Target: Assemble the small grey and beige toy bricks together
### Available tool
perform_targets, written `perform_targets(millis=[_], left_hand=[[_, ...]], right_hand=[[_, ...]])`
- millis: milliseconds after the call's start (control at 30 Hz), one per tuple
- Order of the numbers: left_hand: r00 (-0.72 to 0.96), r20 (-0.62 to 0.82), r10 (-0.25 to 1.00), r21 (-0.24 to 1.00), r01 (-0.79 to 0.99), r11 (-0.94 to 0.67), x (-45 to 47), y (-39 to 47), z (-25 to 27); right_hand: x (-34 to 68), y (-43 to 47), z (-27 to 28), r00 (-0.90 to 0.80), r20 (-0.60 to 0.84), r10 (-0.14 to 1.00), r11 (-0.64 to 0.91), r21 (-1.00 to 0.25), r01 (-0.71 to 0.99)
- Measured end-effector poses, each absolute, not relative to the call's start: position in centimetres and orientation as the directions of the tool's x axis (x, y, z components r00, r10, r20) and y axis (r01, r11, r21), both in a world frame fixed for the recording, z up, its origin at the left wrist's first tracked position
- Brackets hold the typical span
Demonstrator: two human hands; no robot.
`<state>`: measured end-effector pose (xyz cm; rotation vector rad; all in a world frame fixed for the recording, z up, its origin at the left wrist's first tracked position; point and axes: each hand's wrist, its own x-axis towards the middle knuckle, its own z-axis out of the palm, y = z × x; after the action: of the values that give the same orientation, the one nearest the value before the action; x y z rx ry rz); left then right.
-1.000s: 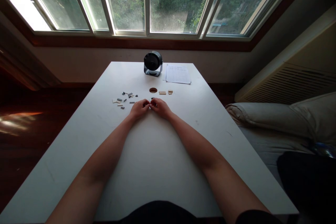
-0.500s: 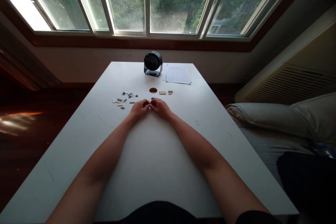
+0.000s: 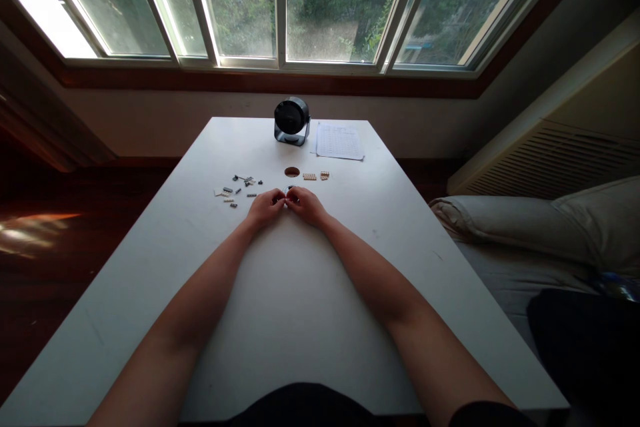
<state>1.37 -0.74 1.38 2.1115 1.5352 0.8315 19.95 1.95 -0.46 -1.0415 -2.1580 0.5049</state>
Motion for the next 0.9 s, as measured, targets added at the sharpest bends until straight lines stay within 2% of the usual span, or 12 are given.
perform_targets(millis=[900], left_hand=[[0.222,0.250,0.942,0.635,0.698,-0.333,1.22,-0.55,1.04]], right_hand=[[19.92,1.96,-0.48,-0.446,0.415,0.793,0.608,-0.593,0.528]])
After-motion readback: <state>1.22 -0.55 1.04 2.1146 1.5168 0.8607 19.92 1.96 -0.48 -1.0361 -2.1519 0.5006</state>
